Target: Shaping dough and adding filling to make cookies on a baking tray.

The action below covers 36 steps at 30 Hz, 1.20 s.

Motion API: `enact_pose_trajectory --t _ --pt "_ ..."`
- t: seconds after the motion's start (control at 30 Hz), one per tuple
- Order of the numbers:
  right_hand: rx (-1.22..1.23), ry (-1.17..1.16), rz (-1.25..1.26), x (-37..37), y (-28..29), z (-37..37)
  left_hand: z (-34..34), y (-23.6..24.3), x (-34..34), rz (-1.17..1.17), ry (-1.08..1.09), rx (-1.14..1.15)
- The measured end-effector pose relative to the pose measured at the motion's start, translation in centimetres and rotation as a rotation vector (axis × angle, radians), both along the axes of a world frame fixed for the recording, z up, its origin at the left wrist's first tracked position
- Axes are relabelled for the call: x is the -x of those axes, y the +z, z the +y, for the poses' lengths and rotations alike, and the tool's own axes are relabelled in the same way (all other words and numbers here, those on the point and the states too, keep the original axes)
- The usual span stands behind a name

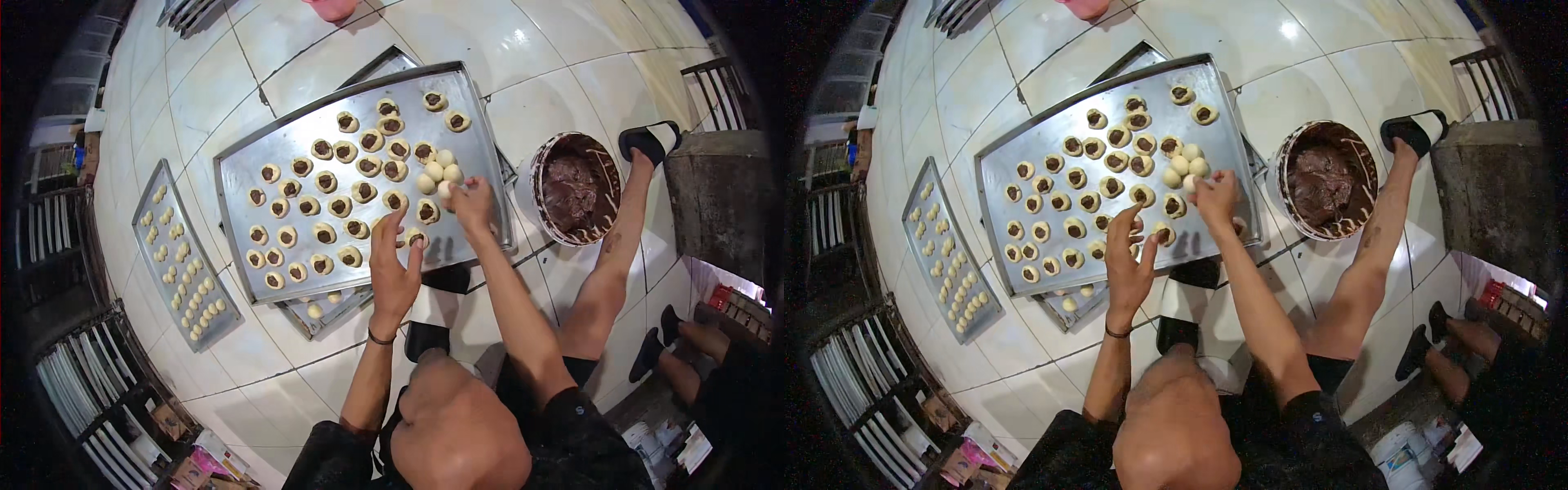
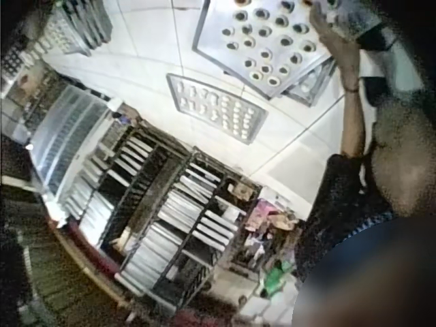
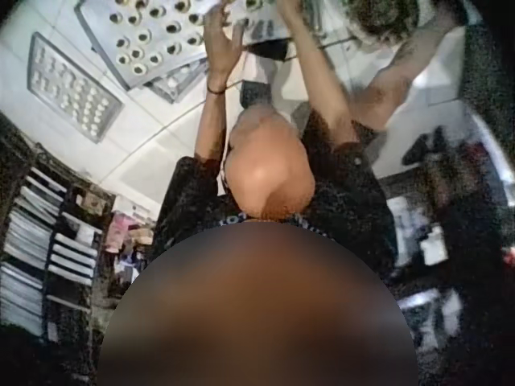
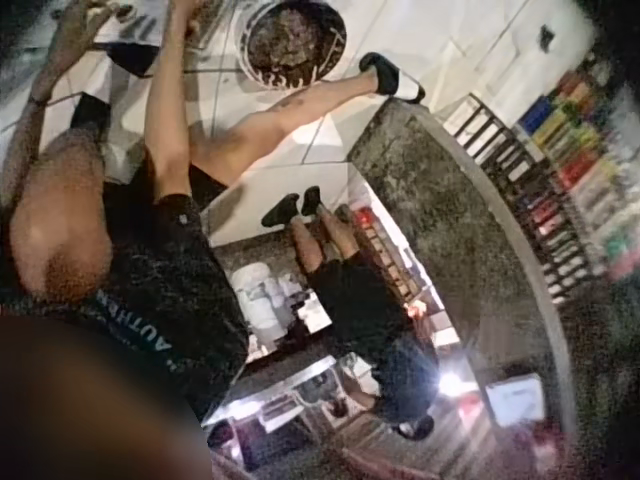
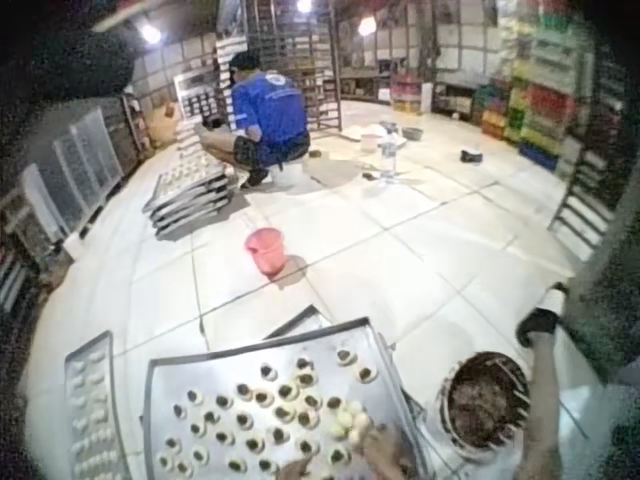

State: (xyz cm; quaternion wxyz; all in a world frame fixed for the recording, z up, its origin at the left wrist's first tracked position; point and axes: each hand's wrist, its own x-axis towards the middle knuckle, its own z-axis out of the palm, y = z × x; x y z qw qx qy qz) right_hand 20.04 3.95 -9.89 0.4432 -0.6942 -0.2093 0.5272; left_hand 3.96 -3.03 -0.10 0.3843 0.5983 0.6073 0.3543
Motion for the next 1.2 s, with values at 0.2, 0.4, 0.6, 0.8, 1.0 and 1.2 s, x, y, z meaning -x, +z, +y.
enact_pose_trajectory --t 0.2,0.4,0.6,0.8,1.0,1.2 --pt "-0.054 0.189 -0.669 0.8 -2.8 2.1 -0.3 -1.2 0.6 -0.017 0.003 0.085" --pt "-0.101 0.382 -0.960 -1.5 -0.3 7.6 -0.2 -1.2 1.4 -0.101 0.065 0.069" --pt "-0.238 0.543 -0.543 -1.4 -0.9 11.2 -0.2 -0.7 1.7 -0.114 0.079 0.092" --pt "-0.371 0.642 -0.018 -0.5 0.7 11.0 -0.2 -0.3 2.1 -0.168 0.113 0.117" --pt "-0.296 0.579 0.609 1.5 8.1 6.6 3.2 2.5 4.4 -0.366 0.219 0.125" --pt "-0.359 0.319 0.691 4.3 17.3 0.4 4.7 6.5 4.1 -0.852 0.161 0.232"
